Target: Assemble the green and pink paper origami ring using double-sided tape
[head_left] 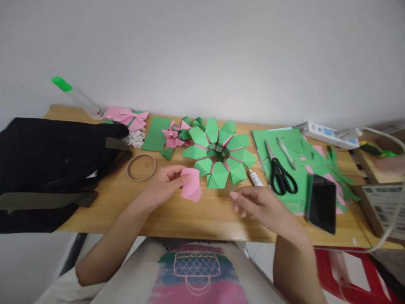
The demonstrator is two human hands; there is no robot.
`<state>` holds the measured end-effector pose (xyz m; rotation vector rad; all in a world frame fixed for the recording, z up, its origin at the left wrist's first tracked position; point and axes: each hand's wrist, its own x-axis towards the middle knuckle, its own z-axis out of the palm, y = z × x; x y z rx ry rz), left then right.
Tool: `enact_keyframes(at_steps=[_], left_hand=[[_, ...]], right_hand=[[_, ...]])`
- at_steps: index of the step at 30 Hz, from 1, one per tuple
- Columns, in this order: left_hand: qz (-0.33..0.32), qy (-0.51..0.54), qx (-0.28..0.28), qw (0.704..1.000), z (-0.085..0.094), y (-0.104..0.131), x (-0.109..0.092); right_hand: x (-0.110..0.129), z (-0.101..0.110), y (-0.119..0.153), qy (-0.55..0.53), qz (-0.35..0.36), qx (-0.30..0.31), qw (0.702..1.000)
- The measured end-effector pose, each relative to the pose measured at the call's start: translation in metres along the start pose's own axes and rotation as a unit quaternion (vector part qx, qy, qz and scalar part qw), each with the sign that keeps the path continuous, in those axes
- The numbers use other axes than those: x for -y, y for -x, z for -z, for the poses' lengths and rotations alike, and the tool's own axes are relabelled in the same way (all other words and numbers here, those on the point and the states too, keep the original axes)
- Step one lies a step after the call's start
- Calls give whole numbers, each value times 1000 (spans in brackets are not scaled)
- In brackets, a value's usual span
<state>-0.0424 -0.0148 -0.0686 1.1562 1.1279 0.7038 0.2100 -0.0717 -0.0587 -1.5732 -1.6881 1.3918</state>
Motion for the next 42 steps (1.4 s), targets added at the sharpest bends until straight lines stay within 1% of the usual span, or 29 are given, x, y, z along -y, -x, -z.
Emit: enact_keyframes(at_steps=[1, 3, 4, 7, 9, 14, 19, 24, 32, 36, 42], left_hand=[[1, -1, 3, 1000, -2, 0, 3], [2, -4, 5, 1000, -4, -1, 8], [4, -7, 5, 1000, -5, -1, 9], [9, -16, 4, 1000, -7, -1, 10], [13, -22, 0, 1000, -8, 0, 9], [5, -37, -11, 999, -9, 0, 5], [-11, -35, -5, 999, -10, -4, 6], [-8, -19, 0, 1000, -14, -7, 5], [-5, -6, -12, 1000, -16, -5, 4], [2, -7, -18, 1000, -18, -5, 6], [18, -18, -24, 999, -22, -5, 12]], right_hand=[[-8, -12, -1, -34, -23, -1, 999], [-20, -37, -6, -121, -46, -50, 990], [-24, -47, -10, -177, -49, -70, 981], [-27, -69, -20, -300, -14, -109, 948], [-24, -76, -24, -336, 8, -125, 934], [-18, -85, -33, -357, 9, -153, 921], [-17, -91, -40, -375, 18, -169, 911], [-17, -92, -42, -402, 20, -167, 900], [-18, -92, -43, -452, 17, -159, 878], [-18, -92, -44, -476, 18, -152, 866], [-22, -97, -45, -507, 17, -159, 847]])
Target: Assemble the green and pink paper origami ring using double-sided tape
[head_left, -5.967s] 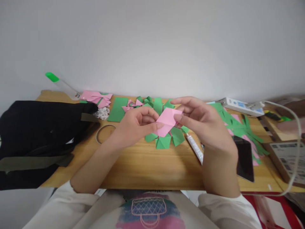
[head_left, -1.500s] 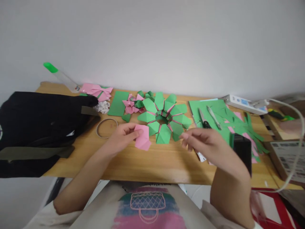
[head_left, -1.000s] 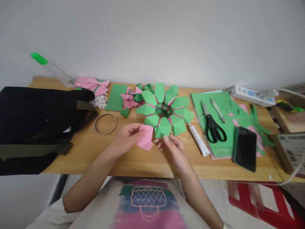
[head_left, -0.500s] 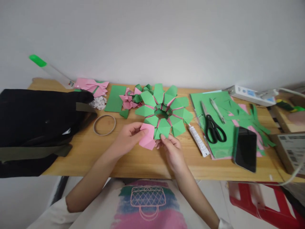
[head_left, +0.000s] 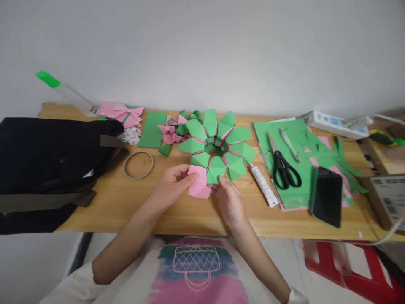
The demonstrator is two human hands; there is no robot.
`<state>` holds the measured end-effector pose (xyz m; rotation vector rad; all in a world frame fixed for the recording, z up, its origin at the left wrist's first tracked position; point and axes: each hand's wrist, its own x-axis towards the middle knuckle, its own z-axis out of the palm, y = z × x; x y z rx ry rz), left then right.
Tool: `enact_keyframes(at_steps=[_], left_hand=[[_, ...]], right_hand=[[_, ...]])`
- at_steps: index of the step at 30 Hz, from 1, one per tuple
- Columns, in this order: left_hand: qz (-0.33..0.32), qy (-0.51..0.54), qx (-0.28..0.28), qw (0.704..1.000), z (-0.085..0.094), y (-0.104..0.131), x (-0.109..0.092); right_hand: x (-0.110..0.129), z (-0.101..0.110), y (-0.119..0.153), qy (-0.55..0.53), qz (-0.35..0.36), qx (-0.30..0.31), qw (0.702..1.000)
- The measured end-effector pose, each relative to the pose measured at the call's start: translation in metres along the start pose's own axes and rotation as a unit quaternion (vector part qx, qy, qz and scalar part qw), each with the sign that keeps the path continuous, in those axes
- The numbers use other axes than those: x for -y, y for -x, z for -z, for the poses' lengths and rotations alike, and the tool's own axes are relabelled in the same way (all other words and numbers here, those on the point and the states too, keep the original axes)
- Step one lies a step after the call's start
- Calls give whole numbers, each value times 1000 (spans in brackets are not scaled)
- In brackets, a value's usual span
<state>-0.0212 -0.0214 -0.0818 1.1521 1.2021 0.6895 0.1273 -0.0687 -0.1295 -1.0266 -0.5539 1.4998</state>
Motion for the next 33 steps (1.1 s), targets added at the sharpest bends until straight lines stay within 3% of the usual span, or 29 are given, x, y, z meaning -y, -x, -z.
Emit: enact_keyframes(at_steps=[12, 16, 20, 24, 27, 30, 31, 33], left_hand=[[-30, -14, 0, 999, -7, -1, 4], [-78, -39, -10, 996, -4, 4, 8], [-211, -126, -79, 966, 11, 14, 10], [-413, -200, -100, 883, 26, 17, 9], [-448, -200, -138, 861, 35, 19, 4], [-397, -203, -197, 873, 43, 19, -4], [-378, -203, -211, 878, 45, 18, -6], [-344, -200, -213, 892, 47, 13, -12]], right_hand=[[-4, 6, 0, -5, -1, 1, 1000], [2, 9, 7, 12, -3, 5, 1000], [10, 11, 12, 40, -5, 5, 999], [12, 4, 11, 71, 14, -8, 997], [15, -1, 17, 116, 39, -1, 992], [27, 1, 27, 287, 144, -31, 946], [33, 3, 28, 368, 196, -52, 907], [47, 6, 26, 538, 291, -63, 789]])
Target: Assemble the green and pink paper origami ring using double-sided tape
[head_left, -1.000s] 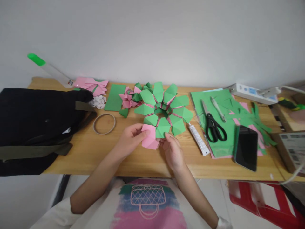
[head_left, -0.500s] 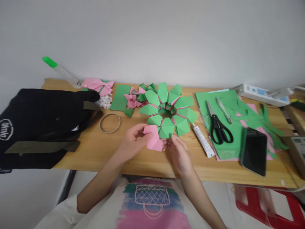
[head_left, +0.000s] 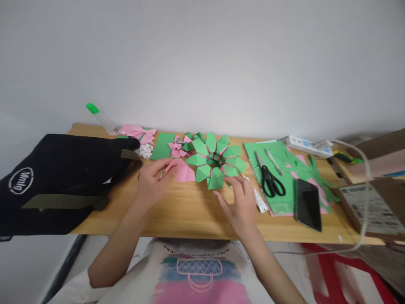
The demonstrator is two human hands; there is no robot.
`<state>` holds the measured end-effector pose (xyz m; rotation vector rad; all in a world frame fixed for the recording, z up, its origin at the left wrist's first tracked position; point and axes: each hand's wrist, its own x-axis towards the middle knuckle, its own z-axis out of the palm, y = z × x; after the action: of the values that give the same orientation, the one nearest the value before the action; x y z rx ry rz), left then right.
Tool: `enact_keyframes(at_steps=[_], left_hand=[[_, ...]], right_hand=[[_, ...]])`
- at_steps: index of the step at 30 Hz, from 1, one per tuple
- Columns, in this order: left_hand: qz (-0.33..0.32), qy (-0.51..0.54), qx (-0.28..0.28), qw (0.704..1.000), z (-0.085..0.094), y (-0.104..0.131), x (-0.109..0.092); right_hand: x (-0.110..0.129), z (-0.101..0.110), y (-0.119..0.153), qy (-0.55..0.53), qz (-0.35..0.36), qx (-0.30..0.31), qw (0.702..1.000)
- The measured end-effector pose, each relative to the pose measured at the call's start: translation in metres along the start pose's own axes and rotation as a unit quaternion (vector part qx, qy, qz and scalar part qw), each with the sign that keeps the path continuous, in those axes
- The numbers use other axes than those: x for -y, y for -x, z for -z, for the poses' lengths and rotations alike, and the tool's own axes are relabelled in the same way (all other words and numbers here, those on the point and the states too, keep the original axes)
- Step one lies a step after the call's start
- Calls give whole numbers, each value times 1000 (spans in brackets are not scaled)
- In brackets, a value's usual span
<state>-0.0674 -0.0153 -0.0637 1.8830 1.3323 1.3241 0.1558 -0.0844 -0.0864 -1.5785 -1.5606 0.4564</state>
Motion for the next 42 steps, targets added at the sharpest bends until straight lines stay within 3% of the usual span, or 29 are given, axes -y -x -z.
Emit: enact_keyframes(at_steps=[3, 6, 14, 21, 32, 42], left_hand=[[37, 3, 33, 999, -5, -11, -2], [34, 10, 60, 998, -8, -13, -6], [64, 26, 112, 991, -10, -1, 2], [71, 80, 160, 981, -27, -16, 16], [75, 95, 216, 969, -33, -27, 19], [87, 106, 219, 966, -32, -24, 13]], right_hand=[[-1, 14, -24, 195, 170, 123, 958], [-2, 21, -45, 202, 219, 207, 932], [-13, 22, -90, 85, 188, 312, 927], [-9, 26, -125, -52, 105, 449, 886], [-11, 19, -138, -133, 4, 496, 858], [-10, 15, -142, -120, 12, 457, 881]])
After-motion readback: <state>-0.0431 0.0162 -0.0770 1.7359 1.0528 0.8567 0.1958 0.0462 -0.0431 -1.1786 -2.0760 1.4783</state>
